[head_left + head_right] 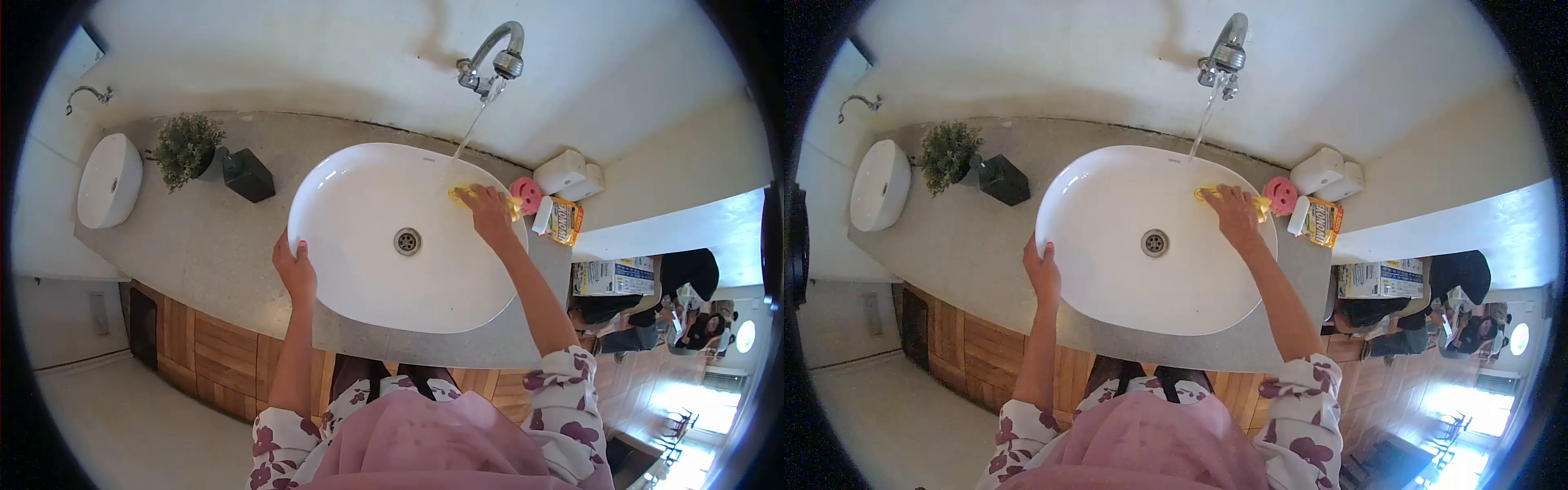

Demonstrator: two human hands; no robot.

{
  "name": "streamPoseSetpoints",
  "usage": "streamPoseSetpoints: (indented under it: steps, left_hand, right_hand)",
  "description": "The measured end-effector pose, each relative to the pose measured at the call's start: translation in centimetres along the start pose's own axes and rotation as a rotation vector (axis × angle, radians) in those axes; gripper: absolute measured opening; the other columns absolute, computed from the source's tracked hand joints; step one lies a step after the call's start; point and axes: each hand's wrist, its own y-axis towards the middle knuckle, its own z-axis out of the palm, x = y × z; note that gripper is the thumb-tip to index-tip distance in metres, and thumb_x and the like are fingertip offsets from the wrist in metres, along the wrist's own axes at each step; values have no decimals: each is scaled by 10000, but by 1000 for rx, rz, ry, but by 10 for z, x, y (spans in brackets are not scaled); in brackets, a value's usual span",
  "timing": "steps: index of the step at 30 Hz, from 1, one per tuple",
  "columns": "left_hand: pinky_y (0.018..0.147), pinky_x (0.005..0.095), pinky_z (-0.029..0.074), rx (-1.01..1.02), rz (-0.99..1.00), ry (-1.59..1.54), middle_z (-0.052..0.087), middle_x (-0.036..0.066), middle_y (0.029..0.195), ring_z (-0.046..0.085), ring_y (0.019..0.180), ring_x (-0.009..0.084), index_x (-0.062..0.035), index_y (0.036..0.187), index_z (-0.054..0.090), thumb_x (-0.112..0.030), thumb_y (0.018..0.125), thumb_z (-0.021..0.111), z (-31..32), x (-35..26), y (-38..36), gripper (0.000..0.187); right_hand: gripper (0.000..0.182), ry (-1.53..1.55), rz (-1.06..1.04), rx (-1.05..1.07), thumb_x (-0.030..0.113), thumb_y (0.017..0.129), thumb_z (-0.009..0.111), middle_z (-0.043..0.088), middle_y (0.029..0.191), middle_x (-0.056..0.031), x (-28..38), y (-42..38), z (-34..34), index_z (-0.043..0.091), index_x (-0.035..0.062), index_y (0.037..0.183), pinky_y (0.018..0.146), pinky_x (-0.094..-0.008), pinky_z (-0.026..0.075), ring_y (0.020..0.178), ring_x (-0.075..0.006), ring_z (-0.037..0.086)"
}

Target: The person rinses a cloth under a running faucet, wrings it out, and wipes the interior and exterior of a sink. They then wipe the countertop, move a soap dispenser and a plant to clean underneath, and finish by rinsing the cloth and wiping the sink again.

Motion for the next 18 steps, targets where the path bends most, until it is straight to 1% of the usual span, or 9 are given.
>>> streamPoseSetpoints:
  steps: [1,3,5,6,8,11,12,14,18]
  left_hand:
    - [997,423,354,3,-7,-2,489,167,1244,423,1174,330,-53,1266,493,-31,878,538,1,2,0,392]
    - [994,425,358,-16,-1,-26,492,168,1239,423,1177,327,-46,1264,492,-30,880,536,2,5,1,387]
    - [993,424,360,-13,0,-34,493,169,1236,428,1173,327,-43,1264,495,-30,882,534,3,6,2,384]
    - [992,422,361,-12,5,-37,495,171,1233,434,1169,327,-41,1263,497,-31,884,532,3,7,1,381]
    - [990,422,363,-12,-32,-80,497,173,1231,441,1163,327,-40,1260,503,-31,885,530,1,0,1,376]
    - [986,421,366,-12,-52,-117,500,176,1232,455,1154,326,-38,1254,514,-31,887,528,1,0,-1,367]
    - [985,421,368,-15,-39,-106,500,176,1234,460,1151,326,-37,1251,519,-32,887,527,2,1,-1,364]
    - [987,422,365,-17,-32,-100,505,172,1234,459,1155,324,-37,1252,517,-30,887,525,3,4,0,365]
    - [1003,422,349,-7,-65,-108,523,157,1228,445,1173,323,-43,1263,510,-33,889,523,-1,-7,-2,375]
  right_hand:
    - [461,-2,-2,7,22,723,573,564,1106,-77,0,-7,-2,612,212,1141,833,-432,437,1024,-258,525]
    - [465,-84,45,354,39,751,559,556,1128,-85,9,-38,-13,577,203,1186,845,-435,446,1043,-272,520]
    - [467,-81,93,503,73,758,560,559,1109,-112,22,-66,-30,544,182,1211,831,-435,464,1033,-292,532]
    - [467,-84,89,509,73,758,560,559,1109,-112,31,-76,-41,544,182,1211,831,-435,464,1033,-292,532]
    - [420,14,197,671,108,768,554,575,1034,-163,52,-91,-59,521,102,1187,776,-454,493,954,-323,578]
    - [381,120,224,667,126,764,559,585,948,-199,73,-111,-48,512,28,1130,722,-468,508,856,-354,614]
    - [381,116,224,667,126,764,559,585,948,-199,83,-112,-52,512,28,1130,722,-468,508,856,-354,614]
    - [345,220,189,728,129,769,543,598,891,-227,109,-106,-62,505,-14,1081,709,-473,508,807,-390,619]
    - [346,393,211,708,149,774,532,607,860,-242,158,-85,-54,501,-20,1074,744,-471,501,820,-398,616]
